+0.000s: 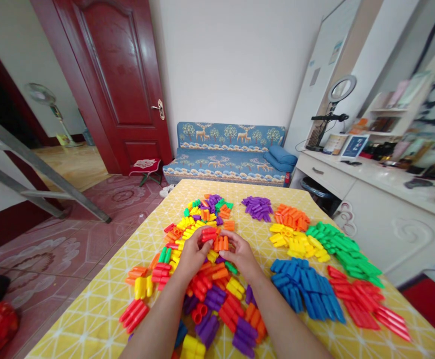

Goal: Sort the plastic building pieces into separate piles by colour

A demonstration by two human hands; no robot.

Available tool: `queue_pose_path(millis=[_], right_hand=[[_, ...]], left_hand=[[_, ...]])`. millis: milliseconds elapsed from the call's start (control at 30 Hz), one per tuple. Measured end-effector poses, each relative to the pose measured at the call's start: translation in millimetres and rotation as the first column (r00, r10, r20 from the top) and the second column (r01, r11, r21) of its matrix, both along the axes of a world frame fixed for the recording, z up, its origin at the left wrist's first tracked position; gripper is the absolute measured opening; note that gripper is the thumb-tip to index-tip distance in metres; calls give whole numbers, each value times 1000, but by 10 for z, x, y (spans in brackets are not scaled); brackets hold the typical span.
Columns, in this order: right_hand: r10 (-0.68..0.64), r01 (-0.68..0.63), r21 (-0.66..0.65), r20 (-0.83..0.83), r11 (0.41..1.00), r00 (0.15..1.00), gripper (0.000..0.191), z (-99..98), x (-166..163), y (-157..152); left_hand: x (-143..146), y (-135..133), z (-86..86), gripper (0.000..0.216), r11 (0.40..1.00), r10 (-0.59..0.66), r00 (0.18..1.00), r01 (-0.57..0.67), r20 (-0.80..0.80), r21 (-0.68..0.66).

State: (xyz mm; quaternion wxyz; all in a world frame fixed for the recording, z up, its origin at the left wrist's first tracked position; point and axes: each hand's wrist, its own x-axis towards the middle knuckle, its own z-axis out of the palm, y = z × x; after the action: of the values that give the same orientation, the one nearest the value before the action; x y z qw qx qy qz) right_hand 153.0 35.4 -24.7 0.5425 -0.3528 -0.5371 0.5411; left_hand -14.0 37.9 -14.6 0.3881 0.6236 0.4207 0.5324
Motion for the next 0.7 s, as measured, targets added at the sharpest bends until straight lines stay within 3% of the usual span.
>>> queue_pose_path(millis=[233,367,533,700], right_hand=[[-81,70,56,205,996,975,51,-80,-46,19],[-61,56,40,137,998,989,55,-67,-72,8],[-181,183,-112,29,977,983,53,-26,-6,16],[-167,155,-149,-67,977,984,51,-3,42,26]], left_hand=[[14,-16,24,45,997,-8,994,17,105,-78],[27,-35,44,46,995,-31,993,41,111,-87],[35,-57,74,50,994,-10,997,18,83,-104],[29,-60,64,50,997,17,1000,-18,-13,-79]])
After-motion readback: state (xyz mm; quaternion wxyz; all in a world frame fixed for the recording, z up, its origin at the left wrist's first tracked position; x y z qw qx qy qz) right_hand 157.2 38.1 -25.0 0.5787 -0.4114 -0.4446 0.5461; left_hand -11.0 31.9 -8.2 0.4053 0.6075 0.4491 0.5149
